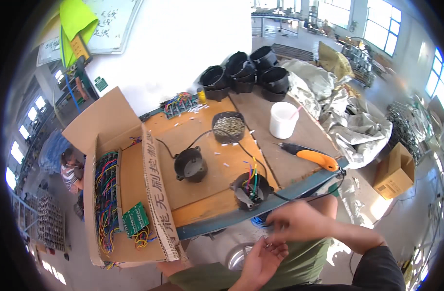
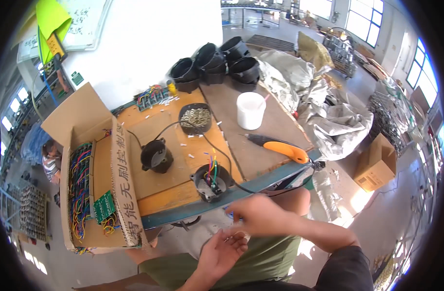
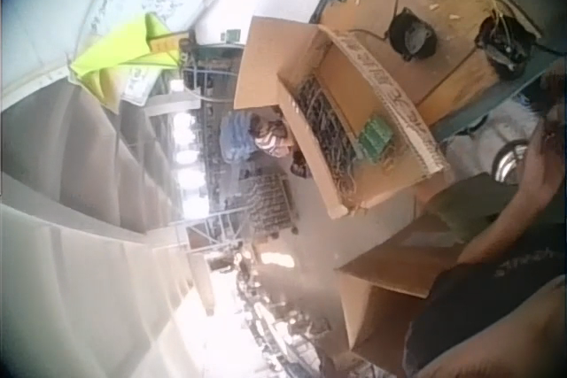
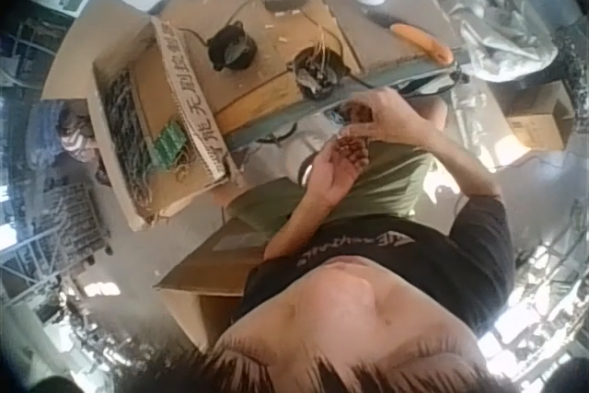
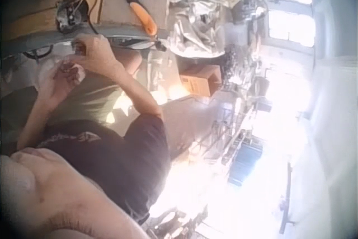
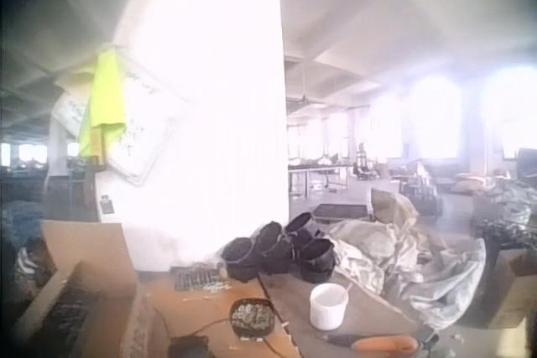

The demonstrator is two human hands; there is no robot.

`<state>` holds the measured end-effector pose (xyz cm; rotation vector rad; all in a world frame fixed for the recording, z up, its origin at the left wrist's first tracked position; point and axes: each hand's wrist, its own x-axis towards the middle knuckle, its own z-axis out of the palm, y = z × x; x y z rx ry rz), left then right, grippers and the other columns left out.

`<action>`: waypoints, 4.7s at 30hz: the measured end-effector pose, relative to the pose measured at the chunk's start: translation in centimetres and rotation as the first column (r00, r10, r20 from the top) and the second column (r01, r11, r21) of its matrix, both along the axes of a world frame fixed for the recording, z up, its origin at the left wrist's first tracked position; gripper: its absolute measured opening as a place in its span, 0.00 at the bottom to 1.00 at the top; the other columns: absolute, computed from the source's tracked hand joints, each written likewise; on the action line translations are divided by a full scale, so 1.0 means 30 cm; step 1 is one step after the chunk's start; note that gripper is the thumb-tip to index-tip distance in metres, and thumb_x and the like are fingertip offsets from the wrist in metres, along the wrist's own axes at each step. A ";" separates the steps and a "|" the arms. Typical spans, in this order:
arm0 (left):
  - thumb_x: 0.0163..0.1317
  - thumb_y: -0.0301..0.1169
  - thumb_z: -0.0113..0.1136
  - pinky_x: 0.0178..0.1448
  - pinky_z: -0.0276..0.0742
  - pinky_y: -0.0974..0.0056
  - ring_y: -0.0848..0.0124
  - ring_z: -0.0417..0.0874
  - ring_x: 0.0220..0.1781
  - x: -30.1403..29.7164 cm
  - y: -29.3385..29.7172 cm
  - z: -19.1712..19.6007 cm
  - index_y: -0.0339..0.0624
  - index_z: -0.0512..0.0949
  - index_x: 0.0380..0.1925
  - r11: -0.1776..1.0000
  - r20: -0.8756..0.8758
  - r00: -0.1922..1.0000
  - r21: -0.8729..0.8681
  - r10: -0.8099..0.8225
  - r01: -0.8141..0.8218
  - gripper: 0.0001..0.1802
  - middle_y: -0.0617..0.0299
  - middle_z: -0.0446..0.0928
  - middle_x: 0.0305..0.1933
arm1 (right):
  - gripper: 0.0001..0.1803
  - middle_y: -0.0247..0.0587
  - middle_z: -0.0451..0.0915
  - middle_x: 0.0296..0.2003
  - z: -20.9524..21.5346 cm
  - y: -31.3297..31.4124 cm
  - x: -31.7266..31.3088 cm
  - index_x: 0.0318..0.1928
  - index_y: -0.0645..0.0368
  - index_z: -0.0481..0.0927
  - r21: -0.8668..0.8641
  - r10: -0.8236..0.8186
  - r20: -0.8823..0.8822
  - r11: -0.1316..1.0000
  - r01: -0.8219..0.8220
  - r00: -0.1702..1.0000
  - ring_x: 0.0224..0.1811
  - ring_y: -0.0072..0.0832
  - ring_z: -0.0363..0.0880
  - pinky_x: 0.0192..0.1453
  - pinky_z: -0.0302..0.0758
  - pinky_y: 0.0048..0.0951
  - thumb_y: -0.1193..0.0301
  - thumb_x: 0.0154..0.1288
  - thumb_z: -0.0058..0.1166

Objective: The person assembles electronic components by applying a substance from a cup using a small stick, placing a circuit board into a housing, and securing it with screws using a powered screwdriver.

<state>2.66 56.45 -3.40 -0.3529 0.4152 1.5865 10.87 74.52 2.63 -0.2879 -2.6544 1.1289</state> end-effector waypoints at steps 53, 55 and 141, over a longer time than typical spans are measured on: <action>0.71 0.29 0.56 0.21 0.53 0.76 0.83 0.60 0.15 -0.098 0.022 0.092 0.38 0.81 0.44 0.961 -0.499 0.822 0.169 0.273 -0.217 0.08 0.51 0.85 0.36 | 0.14 0.27 0.67 0.24 0.099 -0.111 -0.060 0.51 0.56 0.66 -0.726 -0.711 -0.649 0.471 -0.500 0.273 0.21 0.17 0.64 0.30 0.66 0.25 0.69 0.67 0.50; 0.71 0.29 0.56 0.21 0.53 0.76 0.83 0.60 0.15 -0.102 0.029 0.095 0.38 0.81 0.44 0.952 -0.465 0.832 0.196 0.302 -0.235 0.08 0.52 0.85 0.35 | 0.14 0.26 0.67 0.24 0.094 -0.102 -0.068 0.51 0.55 0.66 -0.693 -0.674 -0.685 0.489 -0.530 0.275 0.21 0.17 0.64 0.31 0.67 0.24 0.69 0.68 0.50; 0.40 0.28 0.75 0.57 0.71 0.54 0.52 0.74 0.55 -0.356 0.362 -0.041 0.30 0.66 0.48 0.897 -0.948 -0.162 -0.193 -0.276 -0.399 0.36 0.43 0.72 0.50 | 0.14 0.34 0.76 0.32 -0.024 0.127 -0.501 0.42 0.64 0.72 -0.607 -0.327 -0.472 0.794 -0.033 0.819 0.30 0.19 0.76 0.32 0.76 0.24 0.86 0.55 0.57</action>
